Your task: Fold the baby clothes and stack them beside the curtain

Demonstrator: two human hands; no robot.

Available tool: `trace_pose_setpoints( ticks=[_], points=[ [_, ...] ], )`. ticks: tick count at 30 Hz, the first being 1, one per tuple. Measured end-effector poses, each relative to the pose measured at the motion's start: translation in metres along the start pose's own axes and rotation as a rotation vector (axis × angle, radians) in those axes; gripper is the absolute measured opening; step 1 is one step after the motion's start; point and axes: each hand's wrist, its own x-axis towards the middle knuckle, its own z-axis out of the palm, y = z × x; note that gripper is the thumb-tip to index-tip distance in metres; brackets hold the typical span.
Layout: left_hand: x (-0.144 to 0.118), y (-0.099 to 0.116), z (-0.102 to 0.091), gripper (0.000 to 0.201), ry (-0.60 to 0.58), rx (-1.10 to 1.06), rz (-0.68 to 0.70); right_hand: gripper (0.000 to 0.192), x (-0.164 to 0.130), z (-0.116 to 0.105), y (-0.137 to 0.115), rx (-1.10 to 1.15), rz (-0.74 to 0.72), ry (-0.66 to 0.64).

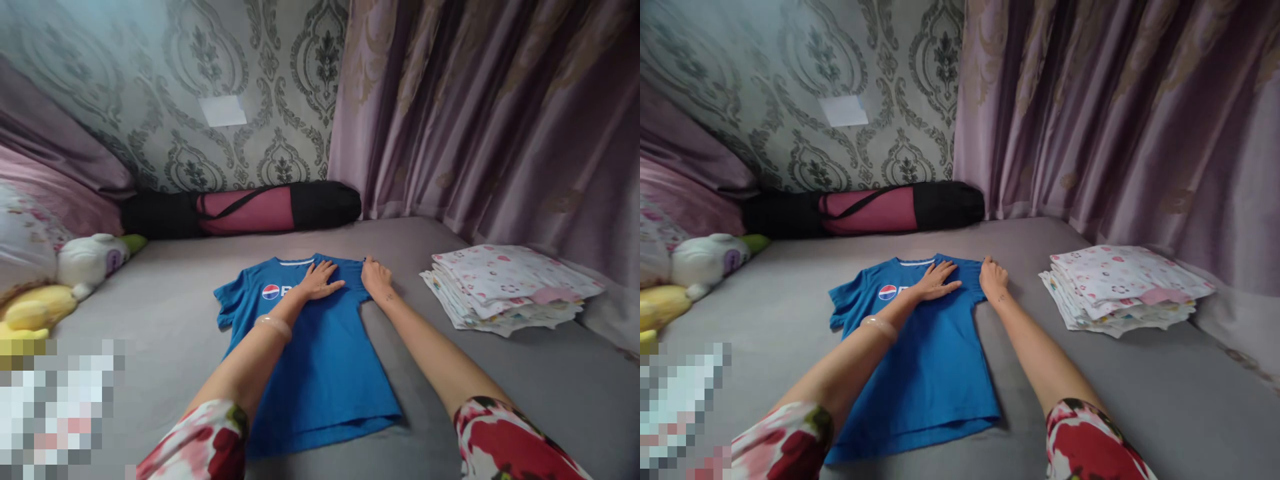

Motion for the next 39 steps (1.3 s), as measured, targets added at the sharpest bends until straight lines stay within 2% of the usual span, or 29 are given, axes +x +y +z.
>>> trace_pose_setpoints(
  ticks=[1, 3, 5, 6, 8, 11, 14, 17, 22, 28, 35, 37, 39],
  points=[
    [-0.001, -0.009, -0.008, 0.064, 0.024, -0.027, 0.001, 0.035, 0.002, -0.001, 0.002, 0.001, 0.023, -0.014],
    [-0.008, -0.036, -0.028, 0.048, 0.145, -0.038, -0.054, 0.035, 0.006, -0.006, 0.004, -0.007, 0.045, -0.004],
    [-0.019, -0.068, -0.048, 0.038, 0.236, 0.033, -0.265, 0.035, 0.011, -0.013, 0.001, -0.026, -0.007, 0.071],
    [-0.026, -0.084, -0.057, 0.036, 0.224, 0.081, -0.389, 0.035, 0.014, -0.016, -0.004, -0.028, -0.068, 0.113],
    [-0.038, -0.11, -0.07, 0.031, 0.208, 0.109, -0.506, 0.037, 0.021, -0.019, -0.022, 0.005, -0.238, 0.119],
    [-0.049, -0.132, -0.076, 0.024, 0.176, 0.129, -0.582, 0.036, 0.034, -0.015, -0.058, 0.1, -0.408, -0.042],
    [-0.048, -0.138, -0.071, 0.023, 0.159, 0.142, -0.574, 0.03, 0.043, -0.003, -0.089, 0.126, -0.422, -0.109],
    [-0.044, -0.141, -0.063, 0.022, 0.159, 0.141, -0.532, 0.027, 0.046, 0.01, -0.1, 0.125, -0.398, -0.107],
    [-0.052, -0.138, -0.054, 0.024, 0.273, 0.186, -0.375, 0.025, 0.039, 0.022, -0.095, 0.135, -0.444, 0.004],
    [-0.059, -0.129, -0.056, 0.027, 0.159, 0.279, -0.404, 0.025, 0.04, 0.021, -0.091, 0.157, -0.557, 0.031],
    [-0.053, -0.138, -0.059, 0.031, 0.29, 0.423, -0.376, 0.027, 0.053, 0.016, -0.095, 0.127, -0.609, 0.053],
    [-0.051, -0.139, -0.062, 0.03, 0.252, 0.454, -0.372, 0.027, 0.056, 0.016, -0.095, 0.118, -0.612, 0.047],
    [-0.05, -0.139, -0.065, 0.029, 0.155, 0.451, -0.391, 0.029, 0.06, 0.014, -0.09, 0.152, -0.583, -0.012]
  ],
)
